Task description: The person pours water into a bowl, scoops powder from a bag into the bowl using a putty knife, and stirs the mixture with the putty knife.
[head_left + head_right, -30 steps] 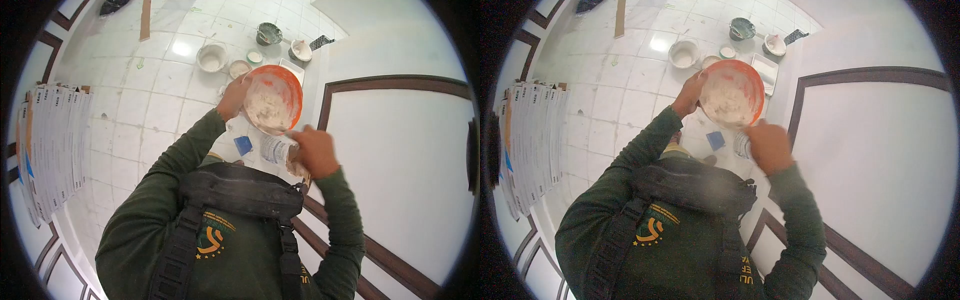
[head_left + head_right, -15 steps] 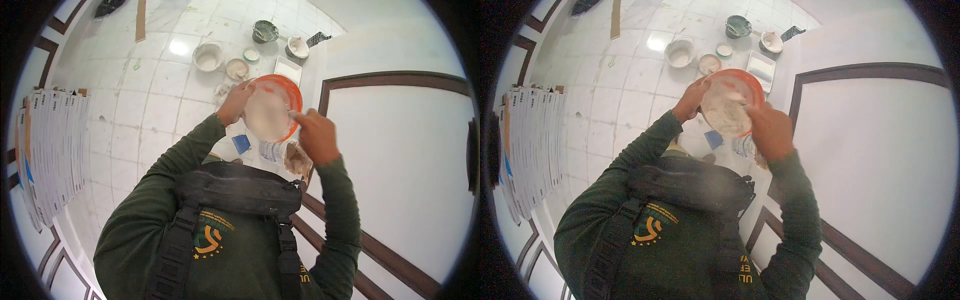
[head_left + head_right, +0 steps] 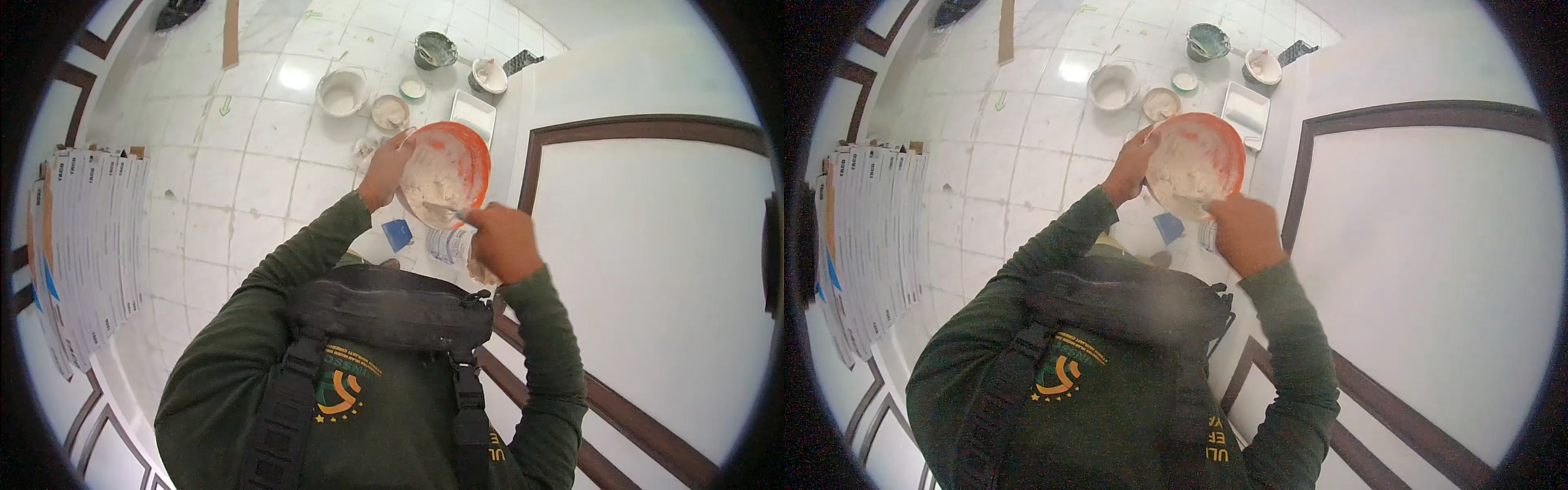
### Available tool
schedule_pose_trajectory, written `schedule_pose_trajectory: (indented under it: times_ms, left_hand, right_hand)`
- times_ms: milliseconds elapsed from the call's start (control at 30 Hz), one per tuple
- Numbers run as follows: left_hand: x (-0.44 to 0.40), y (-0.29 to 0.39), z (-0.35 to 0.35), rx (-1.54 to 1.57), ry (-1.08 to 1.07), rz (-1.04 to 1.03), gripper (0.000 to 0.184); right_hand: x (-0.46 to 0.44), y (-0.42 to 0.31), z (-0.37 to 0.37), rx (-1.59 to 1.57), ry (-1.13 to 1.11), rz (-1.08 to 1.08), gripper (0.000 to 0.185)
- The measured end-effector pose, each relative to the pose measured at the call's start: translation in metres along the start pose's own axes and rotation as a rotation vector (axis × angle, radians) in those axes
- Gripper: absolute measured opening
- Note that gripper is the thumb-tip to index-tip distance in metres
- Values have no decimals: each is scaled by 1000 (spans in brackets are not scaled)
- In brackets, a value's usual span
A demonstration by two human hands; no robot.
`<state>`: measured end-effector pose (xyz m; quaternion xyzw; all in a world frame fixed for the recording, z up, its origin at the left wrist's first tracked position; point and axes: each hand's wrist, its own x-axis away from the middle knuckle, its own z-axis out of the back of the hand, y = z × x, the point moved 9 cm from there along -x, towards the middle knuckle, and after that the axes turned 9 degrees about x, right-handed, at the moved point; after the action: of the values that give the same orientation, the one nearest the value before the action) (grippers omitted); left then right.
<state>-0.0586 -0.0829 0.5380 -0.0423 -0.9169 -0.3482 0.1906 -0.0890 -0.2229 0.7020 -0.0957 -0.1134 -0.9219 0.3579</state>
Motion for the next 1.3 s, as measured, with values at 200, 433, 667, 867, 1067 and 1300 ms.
schedule_pose_trajectory:
  times_ms: [200,433,667,867,1067,1300]
  left_hand:
    - [-4,4,-4,77,-2,-121,48]
    - [-13,-7,15,-76,125,-264,46]
    - [9,12,5,-268,58,-408,46]
    - [-6,14,8,-241,-12,-327,48]
    - [-1,16,-8,-23,-51,-139,49]
    - [1,1,-1,123,-35,56,49]
  right_hand:
    - [7,64,-31,-234,-108,-308,29]
    - [20,46,-87,-1245,-416,-573,18]
    - [27,10,-113,-1891,-370,-780,14]
    - [25,23,-98,-2039,-191,-756,12]
    - [4,48,-32,-1125,60,-482,17]
    - [-10,-22,2,32,-50,-1,25]
